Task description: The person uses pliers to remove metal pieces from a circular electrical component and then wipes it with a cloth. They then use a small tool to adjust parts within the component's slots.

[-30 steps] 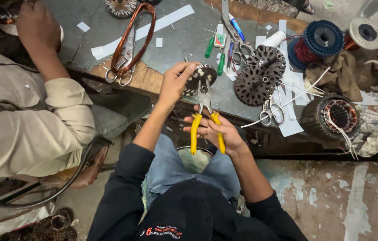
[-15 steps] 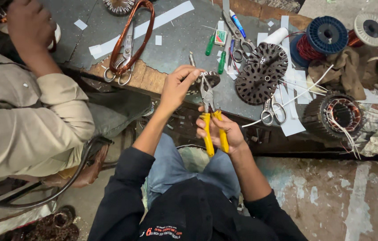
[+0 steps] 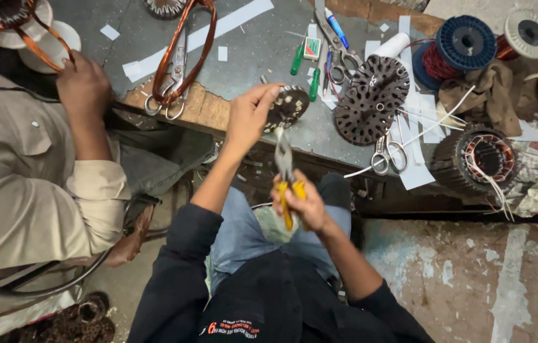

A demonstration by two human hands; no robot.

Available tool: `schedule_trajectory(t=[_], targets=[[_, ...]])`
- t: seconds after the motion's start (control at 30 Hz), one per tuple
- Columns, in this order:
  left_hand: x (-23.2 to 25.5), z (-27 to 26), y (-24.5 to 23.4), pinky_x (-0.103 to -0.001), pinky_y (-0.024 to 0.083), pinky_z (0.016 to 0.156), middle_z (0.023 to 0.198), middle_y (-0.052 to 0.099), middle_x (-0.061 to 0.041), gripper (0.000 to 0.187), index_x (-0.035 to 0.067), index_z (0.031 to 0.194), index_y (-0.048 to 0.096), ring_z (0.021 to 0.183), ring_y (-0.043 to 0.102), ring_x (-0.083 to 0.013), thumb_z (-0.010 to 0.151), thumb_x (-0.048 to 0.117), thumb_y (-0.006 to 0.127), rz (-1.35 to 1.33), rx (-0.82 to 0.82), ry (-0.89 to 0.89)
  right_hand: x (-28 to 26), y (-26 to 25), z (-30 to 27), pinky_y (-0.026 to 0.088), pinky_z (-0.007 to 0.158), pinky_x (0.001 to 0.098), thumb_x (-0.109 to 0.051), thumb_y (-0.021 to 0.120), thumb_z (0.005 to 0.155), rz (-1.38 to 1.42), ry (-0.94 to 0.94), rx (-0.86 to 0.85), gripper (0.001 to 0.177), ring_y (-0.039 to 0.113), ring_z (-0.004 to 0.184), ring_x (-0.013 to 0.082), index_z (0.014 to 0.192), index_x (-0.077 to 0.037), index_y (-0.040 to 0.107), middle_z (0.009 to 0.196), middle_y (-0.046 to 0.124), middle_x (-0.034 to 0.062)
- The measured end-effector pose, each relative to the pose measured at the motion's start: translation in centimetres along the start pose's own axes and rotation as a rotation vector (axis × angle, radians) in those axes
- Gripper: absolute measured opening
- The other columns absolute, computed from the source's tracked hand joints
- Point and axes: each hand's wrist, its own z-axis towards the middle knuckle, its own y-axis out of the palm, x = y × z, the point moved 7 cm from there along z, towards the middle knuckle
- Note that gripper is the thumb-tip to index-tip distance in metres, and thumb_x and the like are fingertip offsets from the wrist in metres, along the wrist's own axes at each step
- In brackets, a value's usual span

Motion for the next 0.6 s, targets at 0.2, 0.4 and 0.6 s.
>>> schedule_trajectory(t=[0.2,0.4,0.6], targets=[[-1.1,0.7,-0.2,-0.024,0.055,0.078,0.092,0.079,-0.002,0.031,0.003,0.112,0.077,0.084,0.067,-0.0041,0.104,0.028,0.061,-0.103,-0.036,-0.098,10.1,-5.1,-3.3,0.055,0.080,0.0345,-0.016,0.061,0.102,-0.106,0.178,0.032,0.035,0.061,0.087,0.0172,0.133,-0.003,0.051,0.102,0.061,0.0083],[-1.9,0.5,0.1,-0.023,0.054,0.079,0.094,0.078,-0.001,0.031,0.001,0.112,0.077,0.086,0.067,-0.0042,0.104,0.027,0.061,-0.188,-0.049,-0.112,11.0,-9.7,-4.5,0.048,0.102,0.0399,-0.016,0.060,0.102,-0.554,0.293,0.215,0.046,0.062,0.113,0.0215,0.146,-0.006,0.047,0.122,0.067,0.0122],[-2.7,0.1,0.2,-0.024,0.055,0.080,0.095,0.077,0.000,0.030,0.001,0.112,0.077,0.087,0.066,-0.0044,0.104,0.026,0.062,-0.213,-0.061,-0.136,0.9,-3.0,-2.8,0.043,0.116,0.0529,-0.021,0.061,0.100,0.097,0.153,0.000,0.061,0.053,0.138,0.0410,0.152,-0.005,0.034,0.145,0.056,0.0233]])
